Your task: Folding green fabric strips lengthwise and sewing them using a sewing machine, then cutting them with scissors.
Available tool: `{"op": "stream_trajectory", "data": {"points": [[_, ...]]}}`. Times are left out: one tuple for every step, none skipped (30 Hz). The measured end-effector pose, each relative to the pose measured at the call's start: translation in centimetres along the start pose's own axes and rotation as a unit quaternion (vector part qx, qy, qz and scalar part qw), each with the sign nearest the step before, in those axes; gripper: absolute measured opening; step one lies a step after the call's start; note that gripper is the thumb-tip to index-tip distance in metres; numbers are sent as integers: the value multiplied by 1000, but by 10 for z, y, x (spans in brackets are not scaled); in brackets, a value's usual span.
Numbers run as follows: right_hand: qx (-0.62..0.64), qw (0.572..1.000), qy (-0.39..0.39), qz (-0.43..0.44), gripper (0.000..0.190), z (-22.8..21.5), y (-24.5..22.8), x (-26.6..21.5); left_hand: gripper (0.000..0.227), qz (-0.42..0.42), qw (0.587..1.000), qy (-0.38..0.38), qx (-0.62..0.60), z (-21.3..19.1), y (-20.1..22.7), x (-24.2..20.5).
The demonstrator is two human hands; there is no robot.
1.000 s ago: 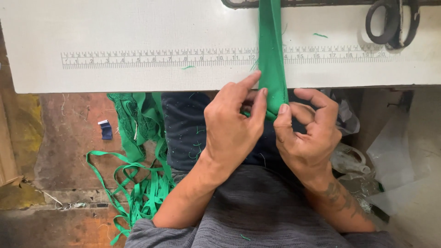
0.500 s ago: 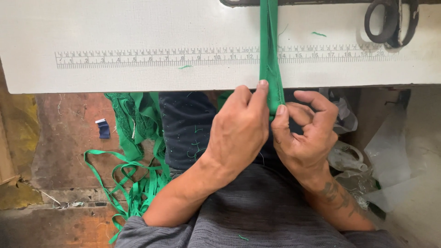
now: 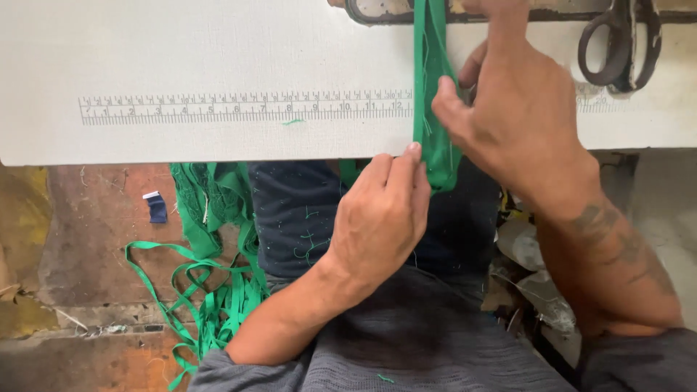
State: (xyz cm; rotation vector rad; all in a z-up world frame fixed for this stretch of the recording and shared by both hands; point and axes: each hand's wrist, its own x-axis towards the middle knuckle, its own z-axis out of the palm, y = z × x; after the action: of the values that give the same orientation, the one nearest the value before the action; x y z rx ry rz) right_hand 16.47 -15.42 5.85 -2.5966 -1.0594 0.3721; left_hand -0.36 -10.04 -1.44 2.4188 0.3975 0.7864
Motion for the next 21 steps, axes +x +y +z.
{"op": "stream_trajectory", "data": {"points": [[-14,999,1,-37,61,-1,2,6,18,-3,1000,11,0,1,0,-1],[-27,997,-2,-75,63,-1,4,11,18,-10,1000,22,1,1,2,-3],[-28,997,-3,-77,63,3,11,13,18,-12,1000,24,1,2,0,-4],[-86,988,18,-126,63,7,18,15,20,4,1000,14,28,3,-1,-6],[-142,973,39,-175,65,11,25,16,23,20,998,4,55,4,-2,-8],[-142,973,39,-177,65,16,33,15,23,19,998,5,55,2,-2,-8],[-173,956,81,-222,60,20,41,14,22,22,998,1,66,2,-1,-8],[-203,935,124,-264,55,25,50,12,21,28,997,-3,78,0,-1,-7],[-202,935,125,-264,55,27,53,11,21,29,996,-4,79,-1,-1,-5],[-182,937,124,-272,50,30,57,9,19,29,996,-4,82,-2,-1,-5],[-162,938,123,-280,46,32,62,6,17,30,996,-4,85,-4,0,-4],[-161,939,122,-279,46,33,63,6,17,30,996,-6,85,-4,1,-2],[-140,941,123,-282,44,35,64,5,15,34,996,-1,82,-6,1,-1],[-117,943,125,-287,43,36,64,5,12,38,996,4,81,-7,1,1],[-117,943,125,-286,43,37,66,5,12,38,996,4,81,-7,2,2],[-125,941,124,-288,45,38,67,6,15,30,997,0,68,-8,2,2],[-134,940,123,-289,47,39,68,6,17,22,998,-4,55,-9,2,2],[-133,940,123,-289,47,37,65,5,17,22,998,-4,55,-9,2,2],[-146,938,121,-289,45,35,63,5,17,24,999,-2,47,-8,2,3],[-158,937,119,-289,43,34,60,5,17,25,999,1,38,-8,2,3],[-157,937,118,-289,43,33,61,5,17,25,999,0,39,-10,2,4]]}}
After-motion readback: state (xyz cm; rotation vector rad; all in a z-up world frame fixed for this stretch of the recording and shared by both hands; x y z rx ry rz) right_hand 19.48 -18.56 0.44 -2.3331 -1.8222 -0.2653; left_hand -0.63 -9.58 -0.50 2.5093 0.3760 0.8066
